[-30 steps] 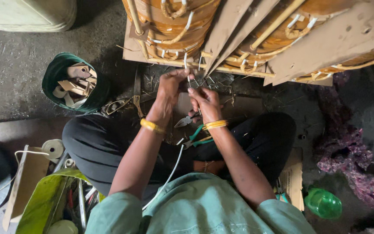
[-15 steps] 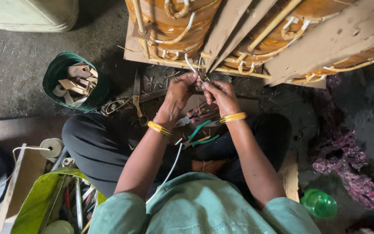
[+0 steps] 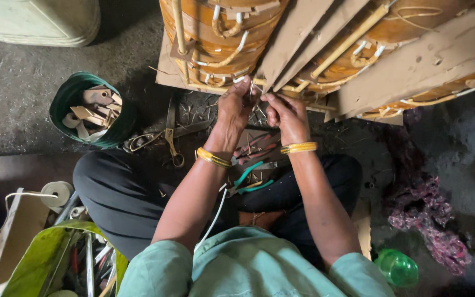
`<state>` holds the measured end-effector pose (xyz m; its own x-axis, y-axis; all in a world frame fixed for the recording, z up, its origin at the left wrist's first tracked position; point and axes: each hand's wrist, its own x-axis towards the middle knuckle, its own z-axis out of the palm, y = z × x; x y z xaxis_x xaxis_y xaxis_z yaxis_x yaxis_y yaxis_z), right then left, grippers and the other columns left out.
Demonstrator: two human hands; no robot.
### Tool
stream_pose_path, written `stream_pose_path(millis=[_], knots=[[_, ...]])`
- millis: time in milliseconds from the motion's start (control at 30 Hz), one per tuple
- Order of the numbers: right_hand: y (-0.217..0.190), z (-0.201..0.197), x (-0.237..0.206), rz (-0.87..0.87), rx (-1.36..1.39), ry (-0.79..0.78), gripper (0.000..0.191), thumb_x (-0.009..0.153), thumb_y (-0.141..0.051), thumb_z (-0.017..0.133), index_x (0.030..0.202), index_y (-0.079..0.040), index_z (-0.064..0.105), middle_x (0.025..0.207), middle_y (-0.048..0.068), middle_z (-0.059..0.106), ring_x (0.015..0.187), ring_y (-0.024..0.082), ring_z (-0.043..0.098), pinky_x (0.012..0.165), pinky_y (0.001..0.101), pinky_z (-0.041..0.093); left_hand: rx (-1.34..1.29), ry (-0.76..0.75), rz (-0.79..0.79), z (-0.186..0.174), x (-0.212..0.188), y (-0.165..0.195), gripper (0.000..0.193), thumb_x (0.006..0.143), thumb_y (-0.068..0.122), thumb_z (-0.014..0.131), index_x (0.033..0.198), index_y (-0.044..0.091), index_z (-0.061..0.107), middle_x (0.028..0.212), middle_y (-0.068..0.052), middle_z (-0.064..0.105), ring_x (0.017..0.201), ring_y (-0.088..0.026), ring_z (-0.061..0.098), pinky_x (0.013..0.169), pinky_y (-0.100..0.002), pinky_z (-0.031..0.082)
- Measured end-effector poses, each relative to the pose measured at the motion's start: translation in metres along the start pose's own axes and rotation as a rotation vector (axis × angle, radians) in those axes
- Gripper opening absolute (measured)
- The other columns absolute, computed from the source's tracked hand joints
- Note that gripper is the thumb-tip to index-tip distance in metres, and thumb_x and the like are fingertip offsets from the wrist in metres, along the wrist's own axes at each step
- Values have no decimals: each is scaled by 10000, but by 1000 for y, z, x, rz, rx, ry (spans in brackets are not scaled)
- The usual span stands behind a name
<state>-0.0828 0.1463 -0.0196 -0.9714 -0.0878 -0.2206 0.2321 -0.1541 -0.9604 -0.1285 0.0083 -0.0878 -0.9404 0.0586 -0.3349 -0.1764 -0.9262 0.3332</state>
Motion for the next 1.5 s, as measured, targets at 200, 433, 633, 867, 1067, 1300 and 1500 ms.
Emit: stream_pose_path(millis=[200, 433, 633, 867, 1067, 1300, 1500], knots=[[-3, 0, 1, 72, 204, 11, 204, 979, -165, 703, 1017, 34, 732, 643, -32, 511, 546, 70, 458, 515, 234, 389, 141, -12, 14, -8, -13, 4, 117, 980, 84, 650, 980, -22, 700, 847, -81, 706, 756, -164, 658, 740, -301, 554], [-9, 27, -11, -22, 251, -2, 235, 981, -154, 681, 1098, 46, 727, 668, -34, 515, 567, 61, 448, 512, 217, 366, 499, 229, 471, 27, -49, 6, 234, 868, -64, 694, 1046, 45, 587, 923, -128, 785, 801, -195, 758, 737, -341, 620], [3, 31, -13, -176, 8, 69, 300, 1043, -237, 621, 1070, 46, 717, 688, 14, 592, 558, 87, 503, 502, 231, 391, 1342, 108, 744, 44, -72, 16, 126, 923, 27, 659, 1048, 47, 663, 827, -181, 708, 695, -321, 712, 640, -425, 532], [41, -16, 9, -224, 253, 342, 272, 943, -109, 740, 1181, -73, 614, 985, 24, 707, 823, 118, 669, 715, 285, 565, 1588, 98, 1013, 47, -63, 17, 53, 943, 31, 652, 993, 36, 638, 918, -208, 713, 833, -423, 689, 663, -497, 521], [51, -31, 39, -281, 450, 215, 197, 998, -174, 707, 1168, -95, 645, 1034, 46, 722, 925, 217, 731, 821, 360, 617, 1132, 333, 671, 40, -37, 7, 80, 917, 66, 696, 917, -8, 664, 720, -137, 728, 589, -217, 699, 543, -384, 536], [50, -34, 37, -247, 452, 167, 207, 1008, -204, 696, 1179, -103, 637, 1038, 75, 729, 945, 241, 741, 788, 386, 627, 74, 189, 211, 20, -11, -12, 165, 972, 84, 651, 918, -71, 659, 741, -131, 701, 579, -197, 635, 532, -320, 513], [53, -38, 38, -238, 449, 188, 247, 1001, -218, 712, 1194, -83, 637, 1031, 70, 697, 945, 253, 751, 752, 381, 648, 1066, 328, 300, 30, -60, 3, 228, 987, 219, 692, 1001, -9, 691, 801, -112, 742, 650, -184, 720, 573, -312, 536]])
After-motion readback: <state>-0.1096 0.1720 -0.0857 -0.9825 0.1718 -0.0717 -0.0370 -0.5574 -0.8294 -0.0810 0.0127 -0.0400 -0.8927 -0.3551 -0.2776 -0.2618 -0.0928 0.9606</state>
